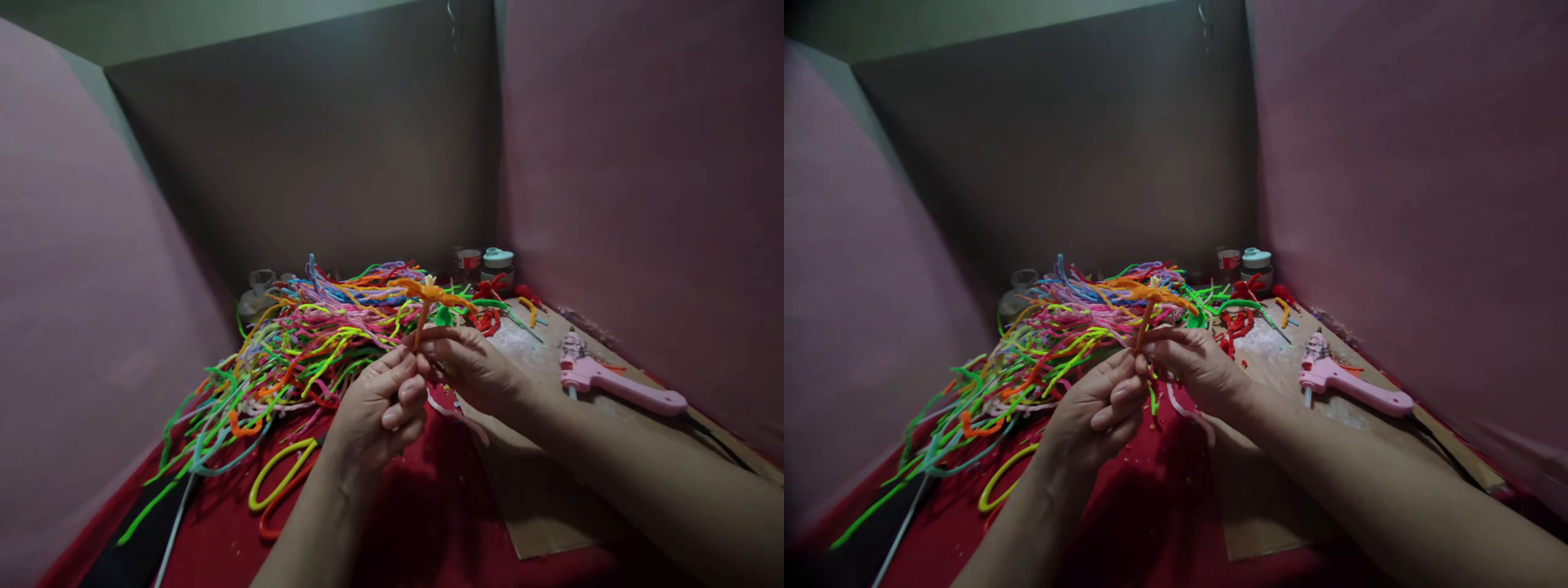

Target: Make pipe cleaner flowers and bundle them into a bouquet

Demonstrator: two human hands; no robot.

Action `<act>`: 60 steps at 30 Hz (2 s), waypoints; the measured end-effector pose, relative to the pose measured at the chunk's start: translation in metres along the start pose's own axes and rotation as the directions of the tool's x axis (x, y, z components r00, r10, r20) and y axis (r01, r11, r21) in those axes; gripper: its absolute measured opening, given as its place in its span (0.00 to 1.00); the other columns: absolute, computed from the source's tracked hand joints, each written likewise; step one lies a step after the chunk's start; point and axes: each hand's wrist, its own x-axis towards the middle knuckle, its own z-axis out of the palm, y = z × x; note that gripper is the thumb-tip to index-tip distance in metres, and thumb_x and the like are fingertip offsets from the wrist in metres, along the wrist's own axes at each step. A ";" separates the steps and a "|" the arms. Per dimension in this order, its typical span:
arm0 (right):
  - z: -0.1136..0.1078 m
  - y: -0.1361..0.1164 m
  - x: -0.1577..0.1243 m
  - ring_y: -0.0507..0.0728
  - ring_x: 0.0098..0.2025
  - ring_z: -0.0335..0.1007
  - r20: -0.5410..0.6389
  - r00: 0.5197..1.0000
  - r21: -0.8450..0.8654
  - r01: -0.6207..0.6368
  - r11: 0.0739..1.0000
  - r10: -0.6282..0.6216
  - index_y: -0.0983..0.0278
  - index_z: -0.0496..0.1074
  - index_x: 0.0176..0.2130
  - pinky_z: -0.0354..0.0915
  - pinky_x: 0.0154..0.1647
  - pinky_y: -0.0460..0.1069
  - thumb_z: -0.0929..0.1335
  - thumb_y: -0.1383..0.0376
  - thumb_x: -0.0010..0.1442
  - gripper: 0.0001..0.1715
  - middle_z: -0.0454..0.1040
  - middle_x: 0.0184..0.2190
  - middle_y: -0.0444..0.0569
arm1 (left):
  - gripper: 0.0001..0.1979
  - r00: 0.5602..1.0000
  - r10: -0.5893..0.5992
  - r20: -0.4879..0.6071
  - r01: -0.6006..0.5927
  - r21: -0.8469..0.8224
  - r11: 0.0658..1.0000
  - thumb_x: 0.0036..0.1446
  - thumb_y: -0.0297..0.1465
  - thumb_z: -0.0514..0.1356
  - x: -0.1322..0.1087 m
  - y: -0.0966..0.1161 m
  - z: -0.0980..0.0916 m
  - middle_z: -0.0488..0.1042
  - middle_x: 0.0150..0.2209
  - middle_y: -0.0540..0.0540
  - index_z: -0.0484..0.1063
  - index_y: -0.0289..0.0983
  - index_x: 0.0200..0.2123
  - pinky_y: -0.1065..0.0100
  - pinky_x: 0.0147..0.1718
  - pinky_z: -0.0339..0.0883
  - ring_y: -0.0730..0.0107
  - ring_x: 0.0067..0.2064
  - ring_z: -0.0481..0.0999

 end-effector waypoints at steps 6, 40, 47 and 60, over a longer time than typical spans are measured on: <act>0.001 0.002 0.000 0.48 0.24 0.63 -0.086 0.996 0.094 -0.018 0.995 0.026 0.64 0.76 0.28 0.59 0.26 0.44 0.73 0.67 0.43 0.07 0.72 0.23 0.43 | 0.08 0.980 0.128 -0.151 -0.084 0.270 0.959 0.54 0.34 0.59 0.002 -0.003 0.008 0.64 0.17 0.56 0.69 0.33 0.30 0.82 0.08 0.51 0.86 0.11 0.55; 0.004 -0.002 0.001 0.47 0.23 0.66 -0.090 0.989 0.152 -0.105 0.983 0.119 0.63 0.77 0.29 0.59 0.23 0.43 0.76 0.67 0.39 0.12 0.74 0.23 0.42 | 0.06 0.982 0.168 -0.089 -0.144 0.223 0.964 0.55 0.33 0.57 -0.002 -0.002 0.008 0.57 0.17 0.58 0.65 0.37 0.30 0.81 0.10 0.41 0.86 0.13 0.43; 0.009 -0.006 -0.001 0.47 0.23 0.66 -0.067 0.992 0.186 -0.090 0.978 0.104 0.64 0.75 0.26 0.61 0.27 0.43 0.76 0.69 0.38 0.10 0.73 0.22 0.41 | 0.09 0.979 0.183 -0.087 -0.127 0.443 0.888 0.57 0.35 0.55 -0.004 -0.001 0.007 0.58 0.17 0.57 0.67 0.36 0.29 0.79 0.11 0.47 0.85 0.13 0.47; 0.004 -0.004 -0.004 0.50 0.34 0.68 -0.048 0.992 -0.170 0.110 0.979 -0.120 0.61 0.77 0.32 0.62 0.37 0.48 0.73 0.66 0.48 0.07 0.74 0.31 0.43 | 0.08 0.896 0.394 -0.204 -0.223 0.562 0.797 0.55 0.33 0.57 -0.001 -0.006 0.013 0.61 0.17 0.56 0.66 0.36 0.26 0.78 0.12 0.48 0.84 0.14 0.54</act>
